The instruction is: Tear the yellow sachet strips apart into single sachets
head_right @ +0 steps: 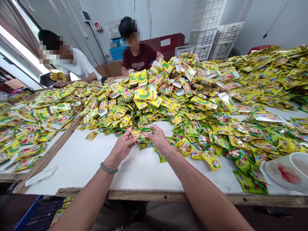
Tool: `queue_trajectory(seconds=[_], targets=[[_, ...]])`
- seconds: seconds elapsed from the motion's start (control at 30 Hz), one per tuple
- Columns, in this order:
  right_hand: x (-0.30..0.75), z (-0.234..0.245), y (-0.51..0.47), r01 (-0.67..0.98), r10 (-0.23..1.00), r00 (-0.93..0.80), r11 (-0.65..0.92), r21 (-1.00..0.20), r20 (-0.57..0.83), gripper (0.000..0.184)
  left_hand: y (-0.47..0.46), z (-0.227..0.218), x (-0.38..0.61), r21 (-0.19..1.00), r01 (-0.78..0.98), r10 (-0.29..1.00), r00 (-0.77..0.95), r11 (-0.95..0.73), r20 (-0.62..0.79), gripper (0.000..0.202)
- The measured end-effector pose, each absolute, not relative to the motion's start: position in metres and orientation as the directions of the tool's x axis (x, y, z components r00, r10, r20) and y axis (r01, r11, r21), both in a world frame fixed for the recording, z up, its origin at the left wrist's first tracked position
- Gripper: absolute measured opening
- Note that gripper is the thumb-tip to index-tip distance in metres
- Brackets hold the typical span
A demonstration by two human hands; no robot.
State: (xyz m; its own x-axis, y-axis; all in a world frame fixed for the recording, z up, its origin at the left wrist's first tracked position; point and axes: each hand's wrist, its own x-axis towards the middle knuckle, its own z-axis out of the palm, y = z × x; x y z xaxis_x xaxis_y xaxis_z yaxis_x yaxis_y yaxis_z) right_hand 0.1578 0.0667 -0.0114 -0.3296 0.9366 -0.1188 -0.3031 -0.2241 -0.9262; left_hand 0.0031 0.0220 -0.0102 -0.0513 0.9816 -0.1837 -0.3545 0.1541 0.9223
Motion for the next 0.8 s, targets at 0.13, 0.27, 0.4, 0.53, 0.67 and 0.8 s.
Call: queue_trajectory(seconds=[0.13, 0.27, 0.4, 0.53, 0.67, 0.8], targets=[[0.155, -0.015, 0.065, -0.275, 0.965, -0.225, -0.198, -0.941, -0.137, 0.041, 0.022, -0.014, 0.004, 0.986, -0.158, 0.995, -0.075, 0.049, -0.062, 0.041], [0.152, -0.018, 0.062, -0.208, 0.974, -0.179, -0.174, -0.963, -0.137, 0.037, 0.02, -0.014, 0.003, 0.995, -0.08, 0.997, -0.04, 0.057, -0.06, 0.04], [0.154, -0.019, 0.065, -0.133, 0.985, -0.163, -0.081, -0.988, -0.058, 0.037, 0.02, -0.011, 0.002, 0.946, -0.27, 0.98, -0.035, 0.178, -0.194, 0.037], [0.157, -0.018, 0.067, -0.017, 0.979, -0.177, 0.094, -0.995, 0.096, 0.034, 0.023, -0.012, 0.004, 0.896, -0.363, 0.945, -0.104, 0.254, -0.31, 0.031], [0.155, -0.02, 0.062, 0.135, 0.956, -0.245, 0.199, -0.971, 0.162, 0.023, 0.021, -0.012, 0.008, 0.933, -0.322, 0.978, -0.077, 0.161, -0.195, 0.03], [0.15, -0.021, 0.058, 0.163, 0.98, -0.17, 0.133, -0.978, 0.105, 0.02, 0.016, -0.008, 0.013, 0.954, -0.29, 0.992, -0.072, 0.082, -0.107, 0.027]])
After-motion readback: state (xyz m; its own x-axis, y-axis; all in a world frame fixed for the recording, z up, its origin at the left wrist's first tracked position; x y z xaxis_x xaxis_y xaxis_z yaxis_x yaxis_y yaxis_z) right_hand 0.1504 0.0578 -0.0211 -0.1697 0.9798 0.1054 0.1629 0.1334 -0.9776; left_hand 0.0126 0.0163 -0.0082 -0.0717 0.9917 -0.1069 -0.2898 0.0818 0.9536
